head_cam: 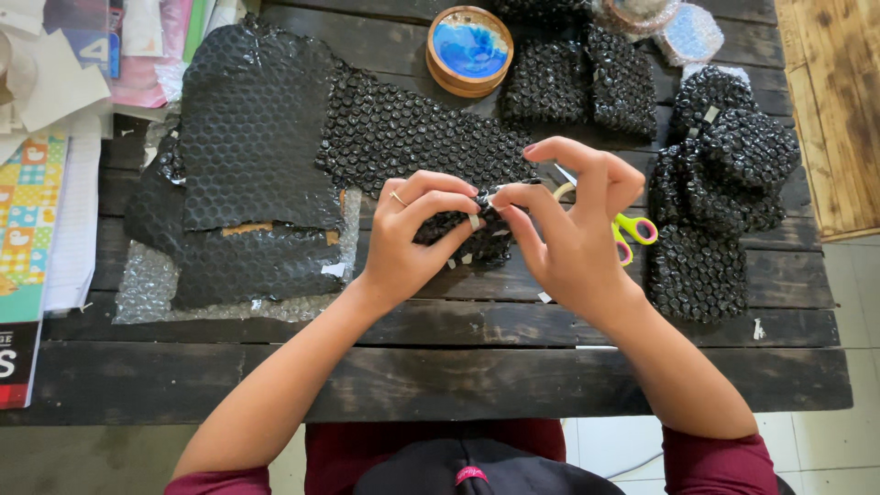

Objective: The person folds black bubble wrap into small square pads and secures them with pieces of clear tape. They repeatedly cut tape with scissors, apply it to the folded bubble wrap, and stack the finished pads on the table.

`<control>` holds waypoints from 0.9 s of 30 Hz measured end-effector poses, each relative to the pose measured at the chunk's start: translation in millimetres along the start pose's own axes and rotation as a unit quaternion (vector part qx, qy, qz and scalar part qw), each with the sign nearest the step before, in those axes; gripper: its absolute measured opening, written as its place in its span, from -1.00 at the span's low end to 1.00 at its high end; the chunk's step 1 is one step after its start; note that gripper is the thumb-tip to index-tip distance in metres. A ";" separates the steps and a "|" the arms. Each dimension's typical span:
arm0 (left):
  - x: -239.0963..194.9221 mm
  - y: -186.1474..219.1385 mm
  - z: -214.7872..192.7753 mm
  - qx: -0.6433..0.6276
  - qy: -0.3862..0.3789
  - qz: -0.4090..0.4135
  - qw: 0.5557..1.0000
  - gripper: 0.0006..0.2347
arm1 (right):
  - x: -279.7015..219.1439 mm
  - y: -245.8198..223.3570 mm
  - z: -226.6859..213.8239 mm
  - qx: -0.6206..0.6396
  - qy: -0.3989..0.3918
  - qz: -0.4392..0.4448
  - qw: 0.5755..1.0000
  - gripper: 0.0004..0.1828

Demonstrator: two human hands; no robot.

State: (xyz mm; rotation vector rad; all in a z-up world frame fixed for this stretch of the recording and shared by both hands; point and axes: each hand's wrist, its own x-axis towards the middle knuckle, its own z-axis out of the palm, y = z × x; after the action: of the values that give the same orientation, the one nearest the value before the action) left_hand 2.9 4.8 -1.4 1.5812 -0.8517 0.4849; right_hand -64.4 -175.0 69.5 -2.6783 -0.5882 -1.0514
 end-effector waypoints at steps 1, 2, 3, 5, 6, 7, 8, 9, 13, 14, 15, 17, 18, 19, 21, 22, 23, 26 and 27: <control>-0.8 1.3 -1.0 0.001 0.001 -0.002 1.000 -0.83 | 0.5 -3.9 -2.2 0.002 -0.001 -0.001 1.000 -0.93; -1.6 2.6 -1.7 0.016 -0.013 -0.005 1.000 -0.84 | 1.0 -7.5 -4.3 -0.016 -0.019 0.010 1.000 -0.93; -1.8 3.8 -2.2 0.030 -0.029 -0.007 0.999 -0.86 | 1.3 -11.0 -6.9 -0.034 -0.036 0.022 0.999 -0.81; -2.0 4.2 -2.6 0.031 -0.031 -0.009 0.999 -0.86 | -0.3 -11.0 -4.1 -0.028 -0.024 0.025 0.999 -0.84; -1.8 4.4 -2.5 0.031 -0.033 -0.010 0.999 -0.87 | -1.2 -10.8 -3.0 -0.023 -0.010 0.027 0.999 -0.85; -1.7 4.4 -2.4 0.030 -0.033 -0.011 0.999 -0.87 | -2.0 -10.6 -2.9 -0.024 -0.011 0.027 0.999 -0.85; -1.7 4.3 -2.4 0.032 -0.036 -0.006 0.999 -0.86 | -2.9 -10.5 -2.7 -0.024 -0.012 0.032 0.999 -0.85; -2.1 4.4 -2.8 0.034 -0.039 -0.002 0.999 -0.86 | -3.7 -10.7 -2.3 -0.023 -0.014 0.037 0.999 -0.85; -0.7 5.8 -4.5 0.033 -0.038 -0.005 0.999 -0.86 | -7.0 -12.0 0.4 -0.004 -0.009 0.035 0.999 -0.90; -0.3 5.6 -4.9 0.029 -0.036 -0.008 0.999 -0.86 | -8.5 -12.6 1.4 -0.004 -0.007 0.032 0.999 -0.91; -0.1 5.6 -5.3 0.025 -0.034 -0.013 0.999 -0.85 | -10.0 -13.1 2.5 -0.003 -0.005 0.030 1.000 -0.92; 0.0 4.4 -5.8 0.026 -0.036 -0.015 0.999 -0.85 | -13.8 -12.6 5.7 -0.002 -0.002 0.024 1.000 -0.92; 0.1 3.8 -5.9 0.027 -0.038 -0.016 0.999 -0.85 | -15.7 -12.2 7.3 -0.002 0.001 0.017 1.000 -0.92; 0.3 3.2 -6.9 0.027 -0.038 -0.017 0.999 -0.85 | -18.3 -12.1 9.8 -0.002 0.001 0.018 1.000 -0.92; 0.7 1.8 -8.7 0.022 -0.060 -0.026 0.998 -0.86 | -23.6 -11.7 14.8 0.001 0.009 0.024 1.000 -0.92; 0.6 0.1 -9.6 0.021 -0.060 -0.027 0.998 -0.86 | -26.5 -9.8 16.9 0.001 0.009 0.024 1.000 -0.92; 0.7 -1.8 -10.9 0.016 -0.072 -0.028 0.997 -0.85 | -29.0 -7.8 19.4 -0.009 0.011 0.019 1.000 -0.88; 1.4 -7.7 -14.6 0.006 -0.091 -0.032 0.995 -0.80 | -35.5 -1.7 26.6 -0.029 0.017 0.001 0.999 -0.78; 1.4 -9.6 -15.9 0.002 -0.099 -0.035 0.994 -0.77 | -37.6 0.3 29.1 -0.037 0.019 -0.012 0.999 -0.70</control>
State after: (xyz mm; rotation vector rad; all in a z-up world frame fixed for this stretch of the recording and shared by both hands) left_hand 13.4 20.0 -3.6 1.6759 -0.9421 0.2833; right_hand -71.8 -176.6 22.5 -2.7147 -0.5861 -1.1491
